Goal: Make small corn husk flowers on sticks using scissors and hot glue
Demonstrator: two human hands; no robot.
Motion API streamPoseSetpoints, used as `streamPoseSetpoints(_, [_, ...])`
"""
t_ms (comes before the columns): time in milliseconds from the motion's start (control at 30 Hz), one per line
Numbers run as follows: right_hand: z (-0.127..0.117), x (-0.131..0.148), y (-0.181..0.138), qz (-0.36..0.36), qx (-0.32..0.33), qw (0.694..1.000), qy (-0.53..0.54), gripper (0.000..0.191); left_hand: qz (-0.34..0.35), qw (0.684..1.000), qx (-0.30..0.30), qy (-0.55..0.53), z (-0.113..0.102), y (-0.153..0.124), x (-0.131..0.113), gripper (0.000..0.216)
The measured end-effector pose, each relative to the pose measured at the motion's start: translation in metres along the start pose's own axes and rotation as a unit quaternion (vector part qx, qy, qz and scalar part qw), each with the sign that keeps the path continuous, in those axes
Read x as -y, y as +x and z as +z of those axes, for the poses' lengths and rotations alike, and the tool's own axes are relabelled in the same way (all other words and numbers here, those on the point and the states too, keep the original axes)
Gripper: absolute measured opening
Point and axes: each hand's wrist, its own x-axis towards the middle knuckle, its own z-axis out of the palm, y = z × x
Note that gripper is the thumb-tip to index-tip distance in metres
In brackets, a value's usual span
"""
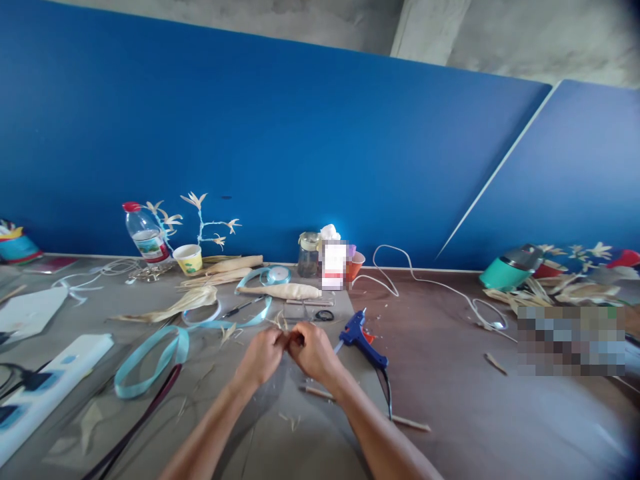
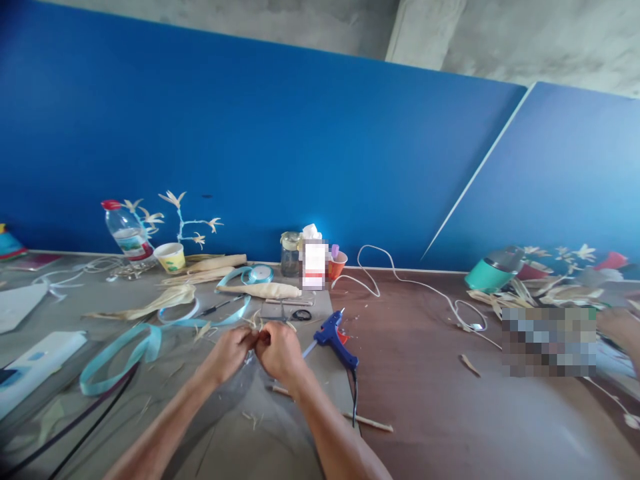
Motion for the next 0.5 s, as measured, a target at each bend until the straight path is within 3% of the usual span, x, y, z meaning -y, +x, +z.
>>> streamPoseSetpoints(233, [0.006,-0.006,0.000,-0.046,-0.056,0.997,0.009,0.012,-0.028,0.999,-0.005,0.032,-0.004,-0.003,-0.009,0.035])
streamPoseSetpoints(500, [-0.005,-0.009,0.008,0.037,-0.016,0.979,0.198,0.019,-0.035,0.997,0.016,-0.069,-0.012,-0.003,-0.009,0.055])
